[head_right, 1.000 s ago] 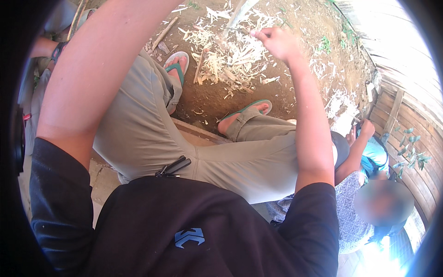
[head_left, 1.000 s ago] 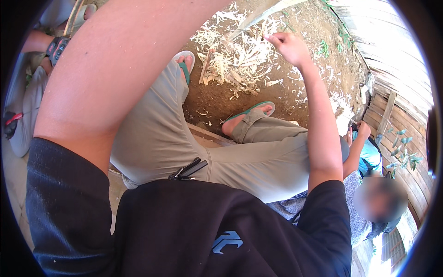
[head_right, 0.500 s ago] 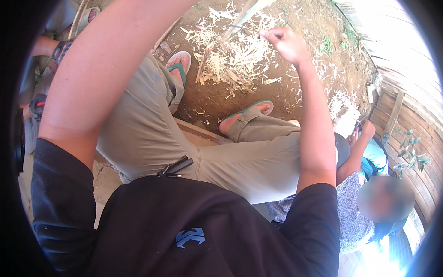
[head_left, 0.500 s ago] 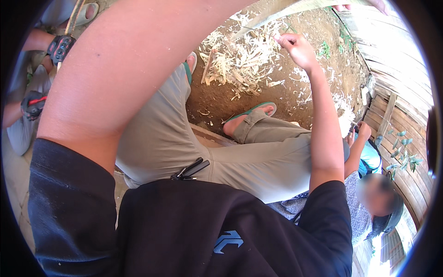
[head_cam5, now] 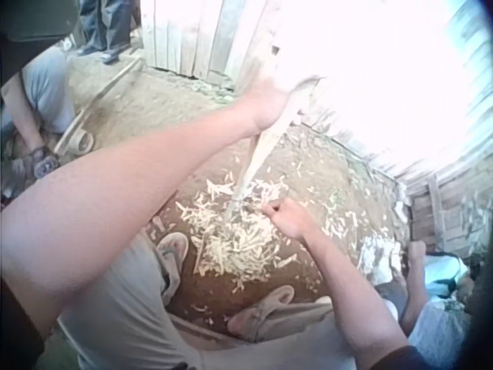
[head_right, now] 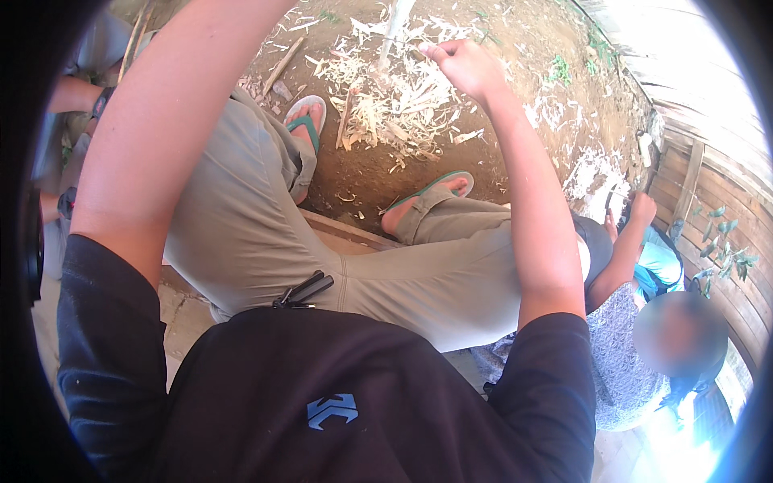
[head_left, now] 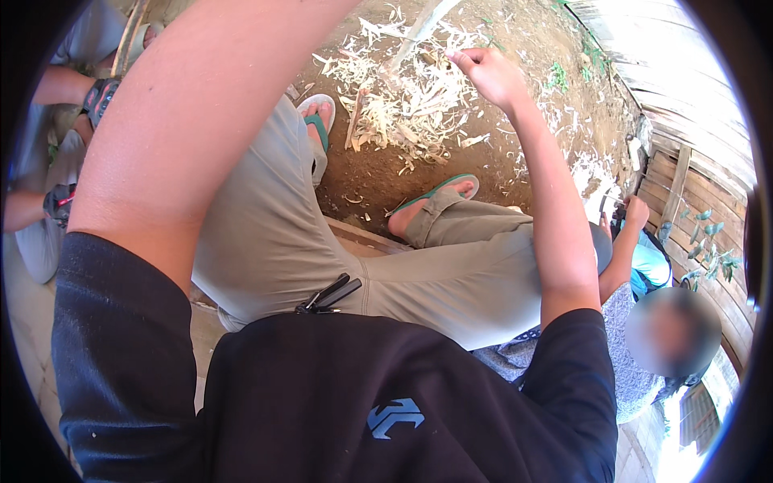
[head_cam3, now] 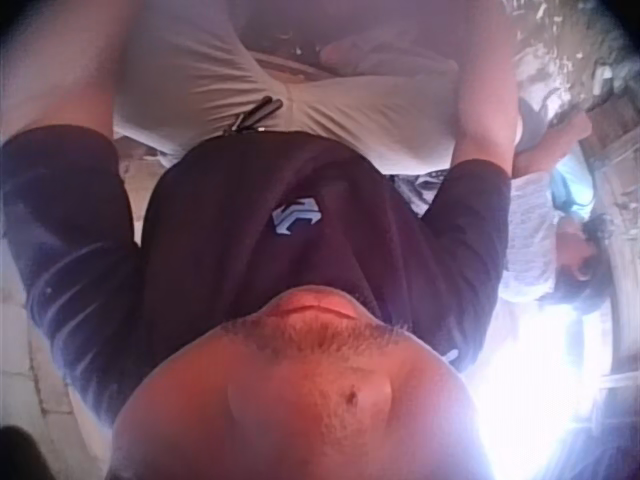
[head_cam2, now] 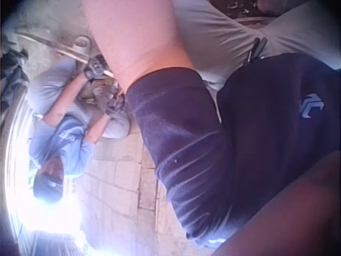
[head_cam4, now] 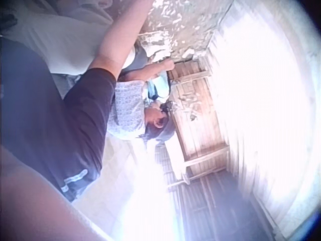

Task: The person sits on the ground and uses a knife to shave thin strips from a long piece of bamboo, creating a pile of shavings. The person holds the bamboo with the left hand and scrapes with the right hand throughout the clip.

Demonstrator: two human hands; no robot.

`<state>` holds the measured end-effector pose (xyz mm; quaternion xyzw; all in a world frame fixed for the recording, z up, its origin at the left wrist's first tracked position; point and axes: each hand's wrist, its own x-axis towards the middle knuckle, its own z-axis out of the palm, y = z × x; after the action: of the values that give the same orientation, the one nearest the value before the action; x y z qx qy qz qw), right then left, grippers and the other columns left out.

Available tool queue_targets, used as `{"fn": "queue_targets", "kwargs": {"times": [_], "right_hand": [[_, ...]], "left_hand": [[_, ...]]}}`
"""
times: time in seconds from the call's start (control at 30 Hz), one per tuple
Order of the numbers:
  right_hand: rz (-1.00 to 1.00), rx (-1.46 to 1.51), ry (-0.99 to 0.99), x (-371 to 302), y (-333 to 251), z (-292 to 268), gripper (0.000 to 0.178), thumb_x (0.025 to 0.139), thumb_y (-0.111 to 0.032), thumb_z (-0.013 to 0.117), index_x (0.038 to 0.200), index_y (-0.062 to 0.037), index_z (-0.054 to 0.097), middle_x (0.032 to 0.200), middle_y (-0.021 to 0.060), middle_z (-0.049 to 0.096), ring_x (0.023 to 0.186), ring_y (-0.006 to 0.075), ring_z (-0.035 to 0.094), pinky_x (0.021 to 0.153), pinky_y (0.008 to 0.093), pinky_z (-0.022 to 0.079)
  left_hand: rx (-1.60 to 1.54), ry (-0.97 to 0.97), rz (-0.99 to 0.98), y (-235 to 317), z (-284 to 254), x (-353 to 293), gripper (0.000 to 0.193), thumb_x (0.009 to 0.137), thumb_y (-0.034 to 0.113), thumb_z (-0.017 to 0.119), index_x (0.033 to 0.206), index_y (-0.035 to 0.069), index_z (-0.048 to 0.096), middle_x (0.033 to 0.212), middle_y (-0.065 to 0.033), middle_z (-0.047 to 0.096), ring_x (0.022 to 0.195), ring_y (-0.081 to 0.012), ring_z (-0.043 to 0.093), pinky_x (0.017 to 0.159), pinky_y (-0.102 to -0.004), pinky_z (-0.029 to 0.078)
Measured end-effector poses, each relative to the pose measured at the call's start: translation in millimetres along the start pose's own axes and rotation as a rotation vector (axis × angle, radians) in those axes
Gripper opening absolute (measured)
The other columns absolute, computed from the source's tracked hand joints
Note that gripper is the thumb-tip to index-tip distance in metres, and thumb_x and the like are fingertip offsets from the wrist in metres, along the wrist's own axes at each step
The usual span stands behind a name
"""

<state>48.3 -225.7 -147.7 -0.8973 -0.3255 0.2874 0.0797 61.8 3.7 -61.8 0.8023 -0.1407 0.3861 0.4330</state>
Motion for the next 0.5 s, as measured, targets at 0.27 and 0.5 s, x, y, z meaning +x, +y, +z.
{"fn": "queue_targets", "kwargs": {"times": [0.27, 0.5], "right_hand": [[0.065, -0.271, -0.163, 13.2, -13.5, 37.3, 0.062, 0.098, -0.069, 0.043, 0.12, -0.0206, 0.075, 0.105, 0.0116, 0.076, 0.104, 0.0285, 0.071, 0.094, 0.0426, 0.054], [-0.193, 0.064, -0.107, 10.5, 33.0, -4.0, 0.05, 0.096, -0.055, 0.061, 0.092, -0.0077, 0.076, 0.076, 0.0094, 0.068, 0.076, 0.0248, 0.065, 0.077, 0.0391, 0.049]], "left_hand": [[0.396, 0.299, 0.566, 28.2, 16.9, 0.0, 0.035, 0.091, 0.012, 0.061, 0.125, 0.015, 0.07, 0.109, -0.0155, 0.071, 0.102, -0.0329, 0.068, 0.091, -0.0446, 0.055], [-0.019, 0.286, 0.753, 43.3, 40.3, 15.5, 0.025, 0.087, 0.013, 0.067, 0.11, 0.012, 0.075, 0.115, -0.0152, 0.071, 0.105, -0.0346, 0.067, 0.094, -0.0432, 0.055]]}}
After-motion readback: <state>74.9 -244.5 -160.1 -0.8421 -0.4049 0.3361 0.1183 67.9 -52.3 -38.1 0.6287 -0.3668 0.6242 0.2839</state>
